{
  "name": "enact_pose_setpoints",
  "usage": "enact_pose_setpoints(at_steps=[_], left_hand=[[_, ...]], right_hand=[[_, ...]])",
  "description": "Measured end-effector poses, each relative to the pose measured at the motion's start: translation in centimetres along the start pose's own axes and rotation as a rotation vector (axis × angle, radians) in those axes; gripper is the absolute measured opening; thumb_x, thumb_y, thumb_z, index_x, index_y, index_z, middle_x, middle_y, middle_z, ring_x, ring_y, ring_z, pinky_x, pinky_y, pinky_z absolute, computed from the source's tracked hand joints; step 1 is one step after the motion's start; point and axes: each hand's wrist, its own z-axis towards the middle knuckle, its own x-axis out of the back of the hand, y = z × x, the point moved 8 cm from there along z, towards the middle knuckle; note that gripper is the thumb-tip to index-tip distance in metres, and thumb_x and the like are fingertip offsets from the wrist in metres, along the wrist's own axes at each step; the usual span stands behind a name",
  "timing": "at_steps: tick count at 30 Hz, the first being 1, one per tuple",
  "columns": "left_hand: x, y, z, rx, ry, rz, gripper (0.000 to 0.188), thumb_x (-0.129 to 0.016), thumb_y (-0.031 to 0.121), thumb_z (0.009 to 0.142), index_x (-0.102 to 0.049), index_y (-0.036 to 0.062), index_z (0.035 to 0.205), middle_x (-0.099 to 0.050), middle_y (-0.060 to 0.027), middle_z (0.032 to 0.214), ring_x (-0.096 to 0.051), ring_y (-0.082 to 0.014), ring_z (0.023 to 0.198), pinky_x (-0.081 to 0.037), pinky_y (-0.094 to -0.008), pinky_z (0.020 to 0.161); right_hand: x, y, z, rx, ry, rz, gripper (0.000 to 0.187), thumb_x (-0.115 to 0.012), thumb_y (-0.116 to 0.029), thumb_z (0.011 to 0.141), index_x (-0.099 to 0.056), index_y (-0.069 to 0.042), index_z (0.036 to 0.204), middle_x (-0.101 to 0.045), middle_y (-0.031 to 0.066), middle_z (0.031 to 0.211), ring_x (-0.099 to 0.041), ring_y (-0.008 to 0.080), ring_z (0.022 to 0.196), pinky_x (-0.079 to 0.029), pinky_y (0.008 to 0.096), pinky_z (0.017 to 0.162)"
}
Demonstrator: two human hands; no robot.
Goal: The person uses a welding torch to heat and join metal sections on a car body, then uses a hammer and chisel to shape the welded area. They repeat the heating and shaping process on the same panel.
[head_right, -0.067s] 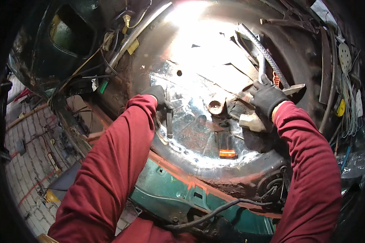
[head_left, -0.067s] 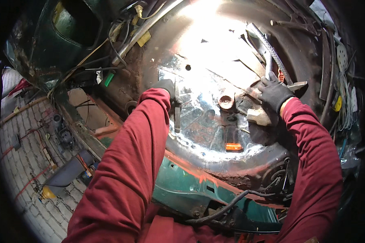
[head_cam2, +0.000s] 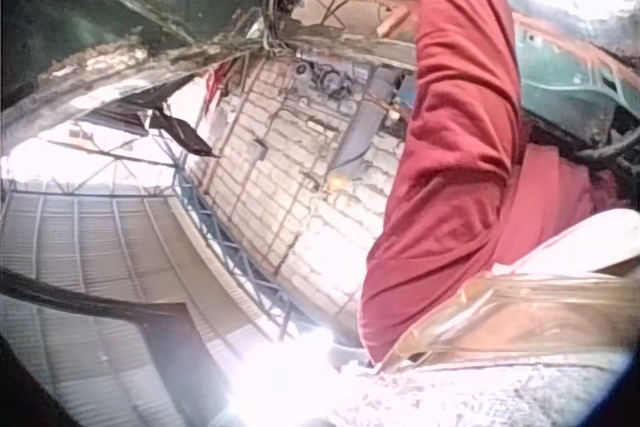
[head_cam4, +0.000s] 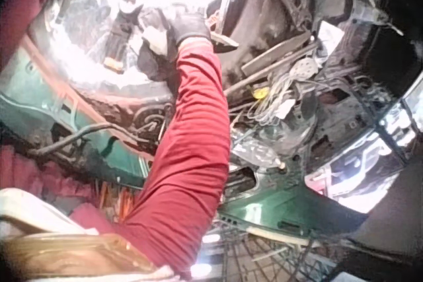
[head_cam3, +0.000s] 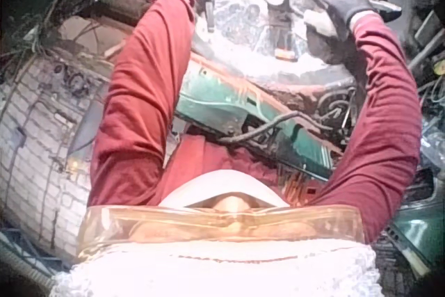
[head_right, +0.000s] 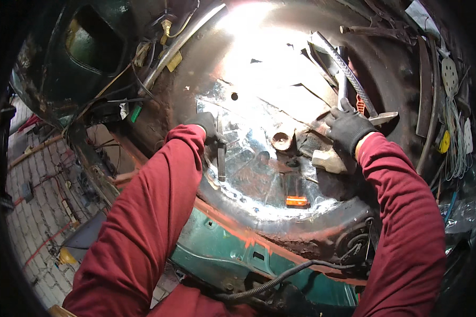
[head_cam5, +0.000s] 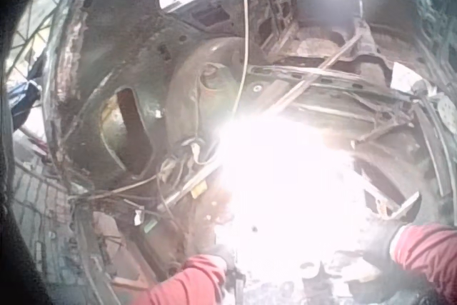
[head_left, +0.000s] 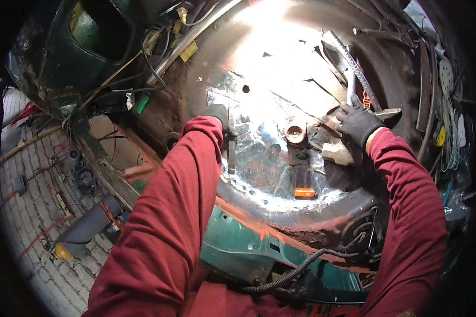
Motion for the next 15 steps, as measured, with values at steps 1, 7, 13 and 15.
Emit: enact_pose_setpoints(at_steps=[1, 7, 13, 15], left_hand=[[0.0, -0.1, -0.2, -0.002, 0.008, -0.008, 0.055, -0.100, 0.051, 0.070, -0.084, 0.0027, 0.090, -0.081, -0.0150, 0.087, -0.077, -0.0297, 0.077, -0.058, -0.0422, 0.070], [0.5, 0.3, 0.4, -0.044, 0.053, 0.020, 0.060, -0.100, 0.053, 0.069, -0.083, 0.0007, 0.091, -0.081, -0.0186, 0.093, -0.078, -0.0325, 0.083, -0.060, -0.0431, 0.073], [0.0, -0.8, 1.4, -0.069, 0.117, 0.027, 0.062, -0.101, 0.053, 0.067, -0.083, -0.0002, 0.091, -0.080, -0.0192, 0.091, -0.077, -0.0329, 0.081, -0.059, -0.0434, 0.073], [0.1, -0.7, 1.1, -0.042, 0.072, 0.006, 0.061, -0.101, 0.052, 0.067, -0.083, -0.0002, 0.092, -0.080, -0.0198, 0.092, -0.077, -0.0334, 0.082, -0.059, -0.0434, 0.074]], right_hand=[[-0.4, -0.3, 0.4, 0.018, -0.010, 0.006, 0.034, -0.063, -0.025, 0.097, -0.075, -0.025, 0.128, -0.068, -0.0008, 0.130, -0.054, 0.0238, 0.141, -0.025, 0.0641, 0.128], [1.8, -0.2, -1.6, 0.075, 0.285, -0.006, 0.031, -0.063, -0.022, 0.097, -0.070, -0.027, 0.127, -0.065, -0.0041, 0.127, -0.053, 0.0189, 0.141, -0.014, 0.0669, 0.126], [8.1, -1.2, -0.9, 0.121, 0.403, 0.050, 0.024, -0.059, -0.021, 0.101, -0.068, -0.027, 0.123, -0.066, -0.0042, 0.129, -0.052, 0.0191, 0.143, -0.011, 0.0641, 0.125], [9.3, -1.7, -0.7, 0.141, 0.429, 0.090, 0.029, -0.061, -0.023, 0.098, -0.067, -0.024, 0.126, -0.065, -0.0002, 0.129, -0.055, 0.0259, 0.141, -0.016, 0.0661, 0.124]])
